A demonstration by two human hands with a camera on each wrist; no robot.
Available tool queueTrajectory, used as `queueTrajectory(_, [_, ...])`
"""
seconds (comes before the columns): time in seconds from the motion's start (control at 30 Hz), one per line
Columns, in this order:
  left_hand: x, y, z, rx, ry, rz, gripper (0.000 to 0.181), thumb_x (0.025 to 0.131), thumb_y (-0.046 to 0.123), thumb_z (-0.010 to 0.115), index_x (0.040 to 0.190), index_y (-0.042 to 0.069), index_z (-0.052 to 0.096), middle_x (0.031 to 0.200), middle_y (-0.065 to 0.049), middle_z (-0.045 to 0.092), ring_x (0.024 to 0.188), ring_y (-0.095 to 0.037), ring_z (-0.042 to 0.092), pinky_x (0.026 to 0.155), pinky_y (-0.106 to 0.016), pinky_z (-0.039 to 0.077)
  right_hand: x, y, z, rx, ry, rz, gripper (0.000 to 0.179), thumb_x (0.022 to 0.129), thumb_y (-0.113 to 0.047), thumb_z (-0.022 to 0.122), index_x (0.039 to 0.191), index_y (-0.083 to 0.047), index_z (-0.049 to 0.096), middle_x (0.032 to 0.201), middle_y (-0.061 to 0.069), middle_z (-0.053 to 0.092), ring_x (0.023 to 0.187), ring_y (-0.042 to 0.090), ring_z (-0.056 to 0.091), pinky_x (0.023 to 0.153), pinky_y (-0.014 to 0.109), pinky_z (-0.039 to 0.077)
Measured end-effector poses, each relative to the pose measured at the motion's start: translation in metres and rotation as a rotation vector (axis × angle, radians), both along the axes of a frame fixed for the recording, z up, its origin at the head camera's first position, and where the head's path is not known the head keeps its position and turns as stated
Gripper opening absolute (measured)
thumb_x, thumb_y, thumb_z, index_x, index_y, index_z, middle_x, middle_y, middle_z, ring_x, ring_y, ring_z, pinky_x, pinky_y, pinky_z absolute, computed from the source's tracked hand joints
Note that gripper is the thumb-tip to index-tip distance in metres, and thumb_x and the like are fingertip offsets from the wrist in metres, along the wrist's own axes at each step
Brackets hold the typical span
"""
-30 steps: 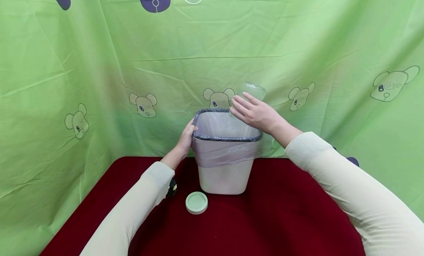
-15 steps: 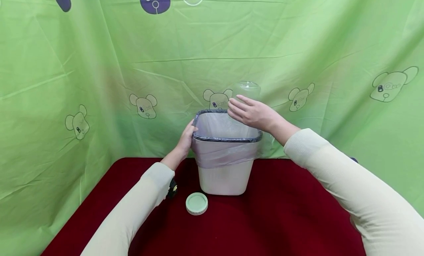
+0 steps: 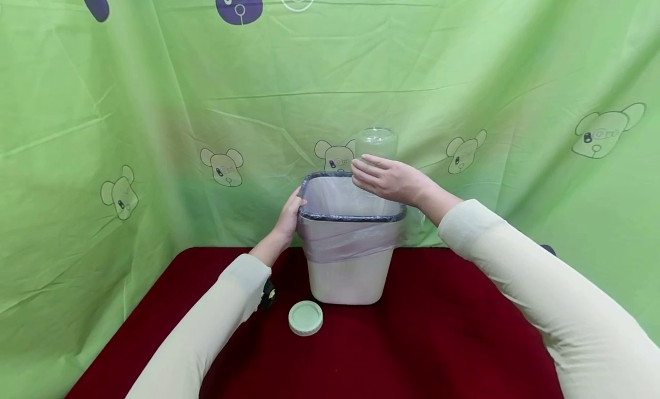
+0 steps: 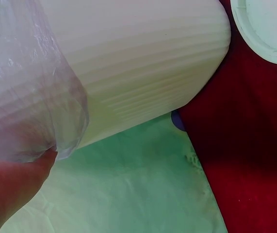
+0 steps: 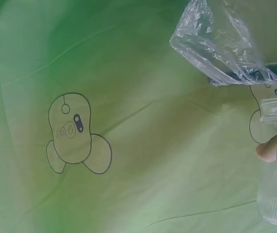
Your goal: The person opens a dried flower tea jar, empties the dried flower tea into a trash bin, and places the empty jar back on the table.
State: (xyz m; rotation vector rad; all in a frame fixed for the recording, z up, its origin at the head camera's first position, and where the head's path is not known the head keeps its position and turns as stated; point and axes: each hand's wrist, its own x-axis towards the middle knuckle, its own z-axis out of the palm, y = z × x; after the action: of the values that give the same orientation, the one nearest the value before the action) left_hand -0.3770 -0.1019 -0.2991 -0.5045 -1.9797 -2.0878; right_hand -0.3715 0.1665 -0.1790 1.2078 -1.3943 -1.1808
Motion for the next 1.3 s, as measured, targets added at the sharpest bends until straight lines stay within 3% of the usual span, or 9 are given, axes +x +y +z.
queueTrajectory(0.43, [-0.001, -0.004, -0.002, 0.014, -0.01, -0.005, 0.068, 0.086, 0.016, 0.039, 0.152, 0.003, 0.028, 0.154, -0.018, 0.031, 0.139, -0.033, 0.028, 0.111, -0.046, 0.021, -0.006, 0.001, -0.009, 0.039, 0.012, 0.003, 0.04, 0.094, -0.011, 0.044, 0.131, -0.008, 0.059, 0.136, 0.012, 0.055, 0.129, 0.026, 0.047, 0.113, 0.04, 0.023])
queueTrajectory(1.07, [0.0, -0.001, -0.001, 0.003, -0.002, 0.001, 0.071, 0.084, 0.019, 0.039, 0.152, 0.001, 0.028, 0.153, -0.018, 0.031, 0.138, -0.033, 0.03, 0.111, -0.046, 0.023, -0.007, 0.001, -0.019, 0.051, 0.026, -0.016, 0.043, 0.095, -0.013, 0.038, 0.132, -0.006, 0.058, 0.136, 0.012, 0.054, 0.13, 0.026, 0.046, 0.114, 0.039, 0.022])
queueTrajectory(1.3, [0.001, -0.001, -0.001, 0.006, -0.008, 0.01, 0.073, 0.083, 0.021, 0.041, 0.152, 0.003, 0.029, 0.153, -0.016, 0.033, 0.138, -0.03, 0.03, 0.111, -0.044, 0.023, -0.006, 0.001, -0.019, 0.012, -0.005, -0.015, 0.047, 0.094, -0.006, 0.03, 0.133, -0.005, 0.057, 0.137, 0.014, 0.053, 0.13, 0.027, 0.045, 0.114, 0.041, 0.021])
